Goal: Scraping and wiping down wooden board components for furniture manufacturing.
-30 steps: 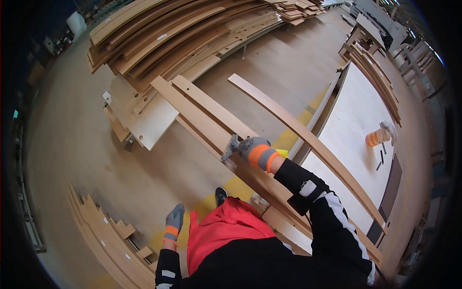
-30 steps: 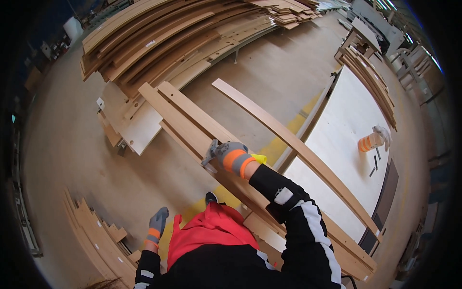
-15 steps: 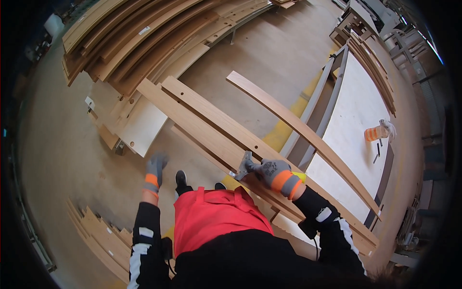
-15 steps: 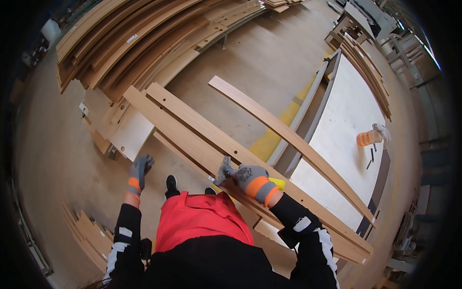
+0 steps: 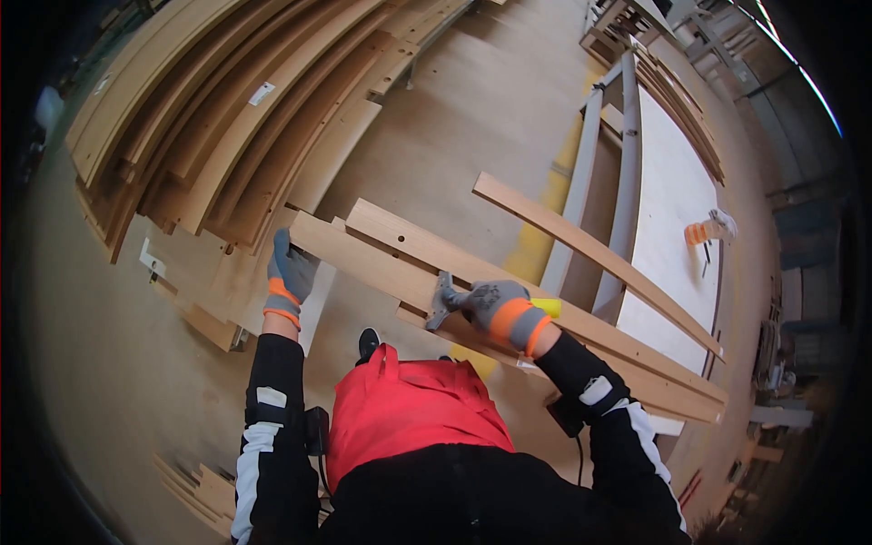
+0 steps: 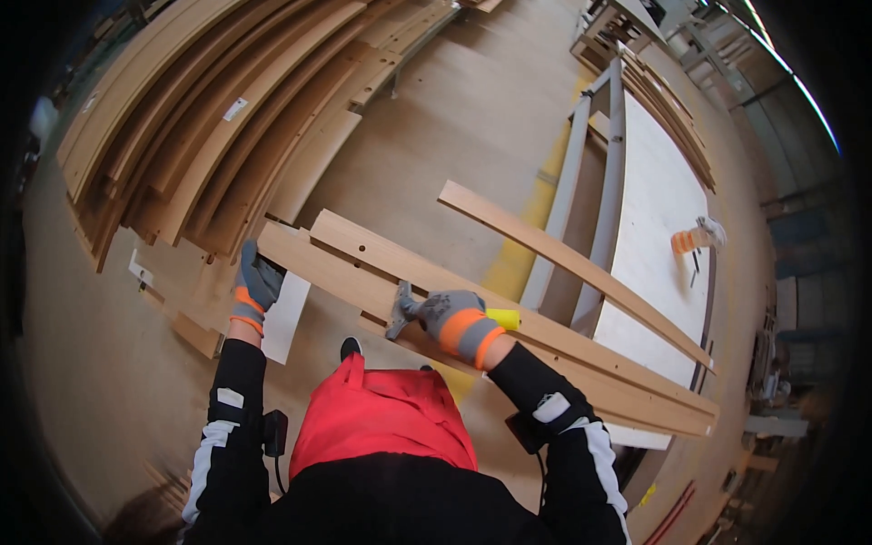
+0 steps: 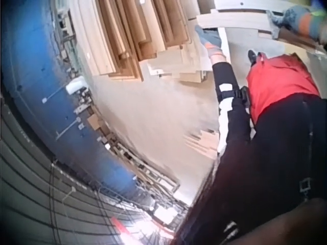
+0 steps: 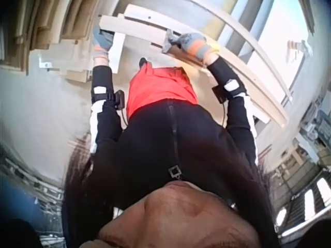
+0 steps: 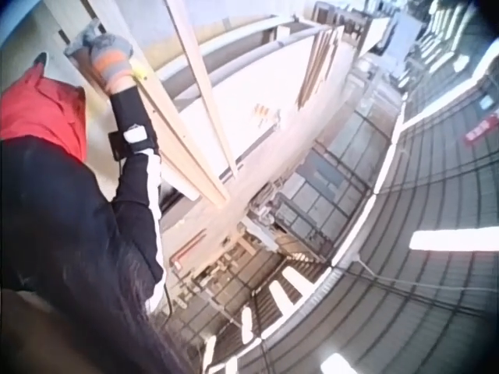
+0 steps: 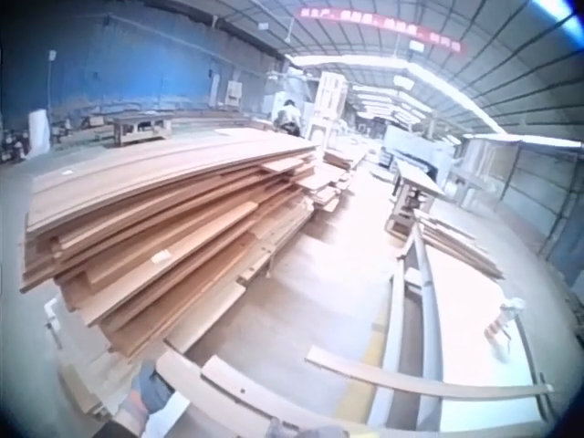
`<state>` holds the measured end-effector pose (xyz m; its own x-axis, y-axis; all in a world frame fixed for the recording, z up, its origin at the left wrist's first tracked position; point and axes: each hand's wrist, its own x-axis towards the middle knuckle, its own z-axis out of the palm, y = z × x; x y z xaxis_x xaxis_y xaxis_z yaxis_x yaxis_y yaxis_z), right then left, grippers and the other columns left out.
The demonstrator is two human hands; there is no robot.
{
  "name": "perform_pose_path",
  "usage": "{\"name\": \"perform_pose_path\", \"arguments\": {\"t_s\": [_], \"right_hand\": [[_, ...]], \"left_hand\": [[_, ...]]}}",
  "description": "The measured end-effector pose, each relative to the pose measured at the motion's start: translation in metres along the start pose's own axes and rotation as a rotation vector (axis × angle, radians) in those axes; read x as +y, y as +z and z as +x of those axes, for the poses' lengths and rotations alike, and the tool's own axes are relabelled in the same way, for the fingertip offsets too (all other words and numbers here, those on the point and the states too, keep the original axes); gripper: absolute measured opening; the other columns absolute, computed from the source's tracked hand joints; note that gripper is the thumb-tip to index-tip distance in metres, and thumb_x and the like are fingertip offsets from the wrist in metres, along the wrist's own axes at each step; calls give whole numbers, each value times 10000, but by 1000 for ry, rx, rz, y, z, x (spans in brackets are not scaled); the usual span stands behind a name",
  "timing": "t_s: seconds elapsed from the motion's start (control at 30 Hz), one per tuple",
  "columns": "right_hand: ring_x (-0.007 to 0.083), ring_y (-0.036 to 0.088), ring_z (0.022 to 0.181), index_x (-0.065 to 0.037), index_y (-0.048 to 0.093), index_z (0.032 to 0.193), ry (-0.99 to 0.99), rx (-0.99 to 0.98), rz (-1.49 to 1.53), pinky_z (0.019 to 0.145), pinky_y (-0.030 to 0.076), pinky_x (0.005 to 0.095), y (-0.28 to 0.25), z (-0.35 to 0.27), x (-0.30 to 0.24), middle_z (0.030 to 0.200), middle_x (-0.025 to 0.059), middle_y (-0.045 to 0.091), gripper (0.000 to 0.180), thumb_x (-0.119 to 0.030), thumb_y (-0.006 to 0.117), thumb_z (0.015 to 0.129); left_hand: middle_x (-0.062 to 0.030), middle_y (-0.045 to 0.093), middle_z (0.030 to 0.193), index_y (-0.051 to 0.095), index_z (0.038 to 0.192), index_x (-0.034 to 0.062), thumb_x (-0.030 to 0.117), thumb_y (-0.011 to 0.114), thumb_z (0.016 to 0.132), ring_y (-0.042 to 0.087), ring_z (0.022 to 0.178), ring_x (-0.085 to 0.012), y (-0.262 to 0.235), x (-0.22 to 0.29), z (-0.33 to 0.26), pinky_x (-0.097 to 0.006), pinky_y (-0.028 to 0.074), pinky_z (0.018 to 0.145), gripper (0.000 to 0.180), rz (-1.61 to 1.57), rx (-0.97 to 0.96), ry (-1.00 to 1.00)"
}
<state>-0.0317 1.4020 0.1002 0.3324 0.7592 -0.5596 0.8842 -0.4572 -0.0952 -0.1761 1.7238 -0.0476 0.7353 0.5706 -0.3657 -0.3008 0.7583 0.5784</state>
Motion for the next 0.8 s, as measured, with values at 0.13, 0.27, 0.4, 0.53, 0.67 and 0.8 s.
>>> {"name": "perform_pose_path", "arguments": {"t_s": [0.13, 0.27, 0.4, 0.53, 0.67, 0.8], "right_hand": [[275, 635, 702, -384, 497, 1290, 128, -106, -59, 542, 486, 412, 12, -36, 9, 831, 80, 594, 426, -255, 514, 884], [269, 661, 711, -357, 433, 1369, 102, -174, -98, 520, 508, 418, 21, -46, 3, 891, 85, 633, 467, -275, 495, 913], [266, 667, 727, -314, 455, 1348, 78, -127, -102, 516, 503, 414, 5, -10, -25, 889, 81, 637, 422, -365, 485, 930], [282, 674, 738, -258, 478, 1316, 57, -99, -91, 518, 500, 437, -30, 38, -59, 888, 92, 646, 437, -468, 462, 933], [301, 684, 784, -222, 485, 1304, 4, -135, -110, 545, 519, 457, -52, 77, -84, 924, 111, 669, 447, -457, 461, 925], [294, 689, 875, -182, 569, 1245, -31, -108, -118, 584, 533, 484, -69, 117, -108, 1005, 91, 691, 376, -286, 550, 885]], "left_hand": [[-110, 560, 1254, 501, 1264, 44, 379, 557, 944, 551, 1148, -259, -16, 17, 6, -435, 454, 996, 467, 227, 19, -63], [-119, 580, 1251, 495, 1279, 44, 378, 562, 942, 570, 1149, -254, -37, 7, -12, -419, 469, 990, 480, 282, 23, -148], [-123, 514, 1354, 442, 1348, 53, 482, 457, 965, 500, 1240, -259, -29, 10, -23, -416, 401, 1049, 576, 161, -105, -264], [-115, 458, 1417, 376, 1416, 63, 555, 360, 966, 448, 1290, -274, -35, 11, -27, -422, 349, 1087, 667, -143, -197, -328], [-119, 443, 1423, 343, 1434, 50, 608, 296, 954, 419, 1304, -292, -34, 7, -36, -430, 343, 1088, 738, -293, -43, -381], [-115, 457, 1404, 336, 1435, 41, 638, 261, 943, 432, 1284, -292, -40, 6, -39, -426, 346, 1082, 778, -416, -181, -398]]}}
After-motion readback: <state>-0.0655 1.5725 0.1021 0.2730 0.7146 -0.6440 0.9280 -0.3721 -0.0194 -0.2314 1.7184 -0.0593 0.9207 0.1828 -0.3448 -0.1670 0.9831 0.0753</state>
